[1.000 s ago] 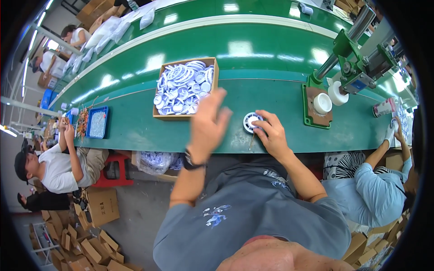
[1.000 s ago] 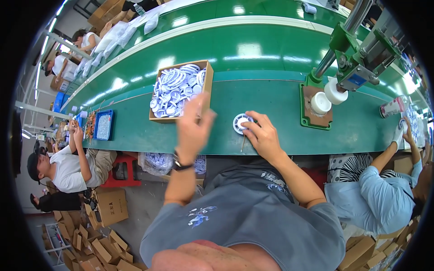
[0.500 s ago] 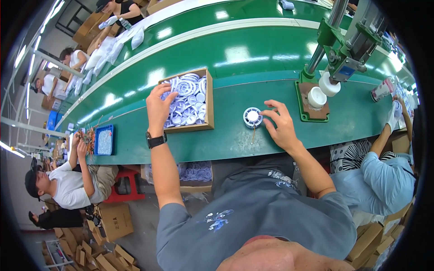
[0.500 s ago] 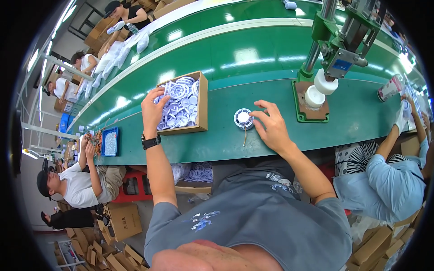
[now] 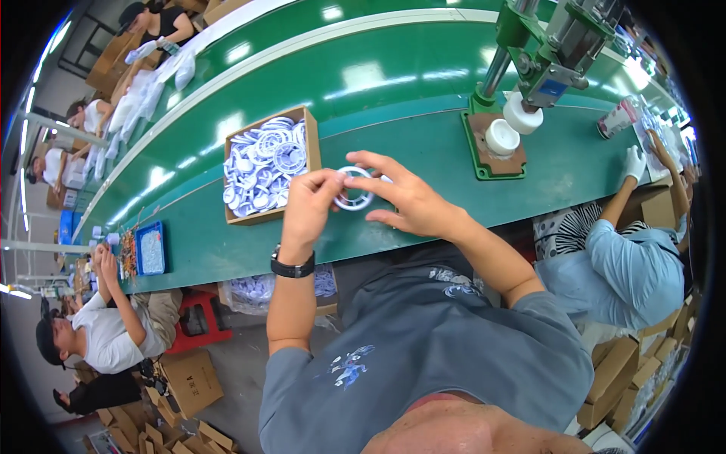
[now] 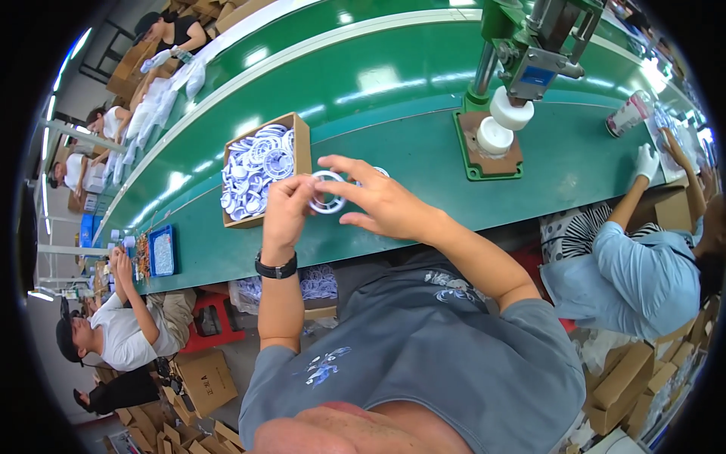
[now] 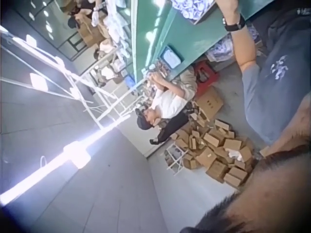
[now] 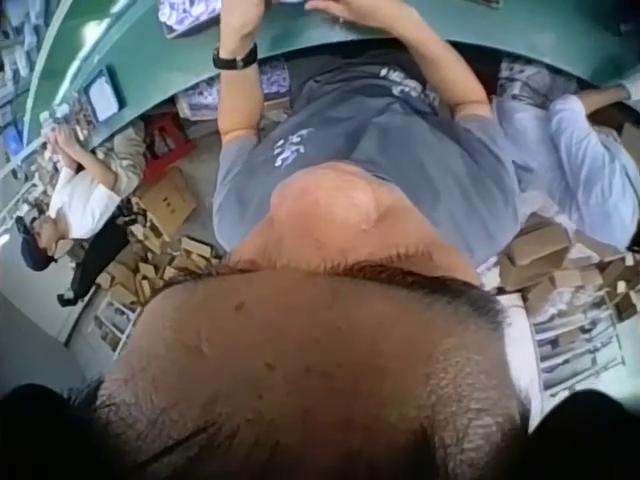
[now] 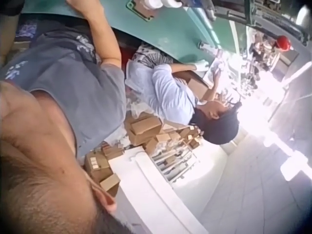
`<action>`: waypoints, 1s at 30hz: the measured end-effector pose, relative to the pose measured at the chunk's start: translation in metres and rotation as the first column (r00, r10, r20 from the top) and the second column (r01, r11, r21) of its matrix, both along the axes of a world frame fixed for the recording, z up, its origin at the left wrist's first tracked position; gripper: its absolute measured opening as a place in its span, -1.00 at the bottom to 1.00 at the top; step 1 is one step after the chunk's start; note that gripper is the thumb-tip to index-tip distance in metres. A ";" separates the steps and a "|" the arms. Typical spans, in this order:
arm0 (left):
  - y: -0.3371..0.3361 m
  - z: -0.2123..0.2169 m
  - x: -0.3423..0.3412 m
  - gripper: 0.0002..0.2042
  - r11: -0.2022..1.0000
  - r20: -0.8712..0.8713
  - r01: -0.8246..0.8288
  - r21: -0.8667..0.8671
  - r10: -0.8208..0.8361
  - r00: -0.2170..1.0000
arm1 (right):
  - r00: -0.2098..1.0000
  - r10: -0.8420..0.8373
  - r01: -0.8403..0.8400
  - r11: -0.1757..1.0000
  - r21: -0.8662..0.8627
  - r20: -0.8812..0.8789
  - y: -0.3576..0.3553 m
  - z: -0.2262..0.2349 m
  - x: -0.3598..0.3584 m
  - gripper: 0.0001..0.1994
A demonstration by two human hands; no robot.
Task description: Manually assemble small electronic or plastic components using a hand-lever press at a workstation.
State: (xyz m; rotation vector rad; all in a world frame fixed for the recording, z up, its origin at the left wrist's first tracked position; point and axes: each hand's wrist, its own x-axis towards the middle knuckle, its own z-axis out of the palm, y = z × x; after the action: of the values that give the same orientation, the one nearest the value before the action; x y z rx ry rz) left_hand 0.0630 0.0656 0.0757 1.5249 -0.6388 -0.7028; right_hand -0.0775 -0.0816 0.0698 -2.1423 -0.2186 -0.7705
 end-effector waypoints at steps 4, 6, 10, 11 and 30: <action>-0.013 -0.018 -0.010 -0.79 0.993 -0.022 0.122 0.001 -0.122 0.992 | 0.995 0.055 -0.056 0.998 -0.007 -0.077 -0.015 -0.006 -0.007 -0.45; -0.016 -0.027 -0.011 -0.76 0.979 0.072 0.185 0.085 -0.191 0.979 | 0.991 0.057 -0.055 0.998 0.017 -0.120 -0.021 -0.014 -0.015 -0.44; -0.025 -0.062 -0.031 -0.43 0.997 0.614 -0.032 -0.076 0.072 0.786 | 0.954 -0.226 0.252 0.960 0.121 -0.195 -0.030 -0.040 -0.022 -0.44; -0.028 -0.067 -0.035 -0.43 0.997 0.610 -0.026 -0.074 0.066 0.789 | 0.954 -0.233 0.262 0.954 0.147 -0.190 -0.026 -0.046 -0.021 -0.44; -0.038 -0.079 -0.046 -0.10 0.996 0.486 0.083 0.024 -0.085 0.870 | 0.949 -0.219 0.276 0.926 0.259 -0.228 -0.013 -0.061 -0.011 -0.38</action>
State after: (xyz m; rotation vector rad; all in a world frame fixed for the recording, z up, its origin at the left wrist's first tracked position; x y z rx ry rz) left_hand 0.0169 0.0273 -0.0034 1.6981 -1.0896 -0.3748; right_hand -0.0886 -0.0950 0.0087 -1.9683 0.2621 -0.6800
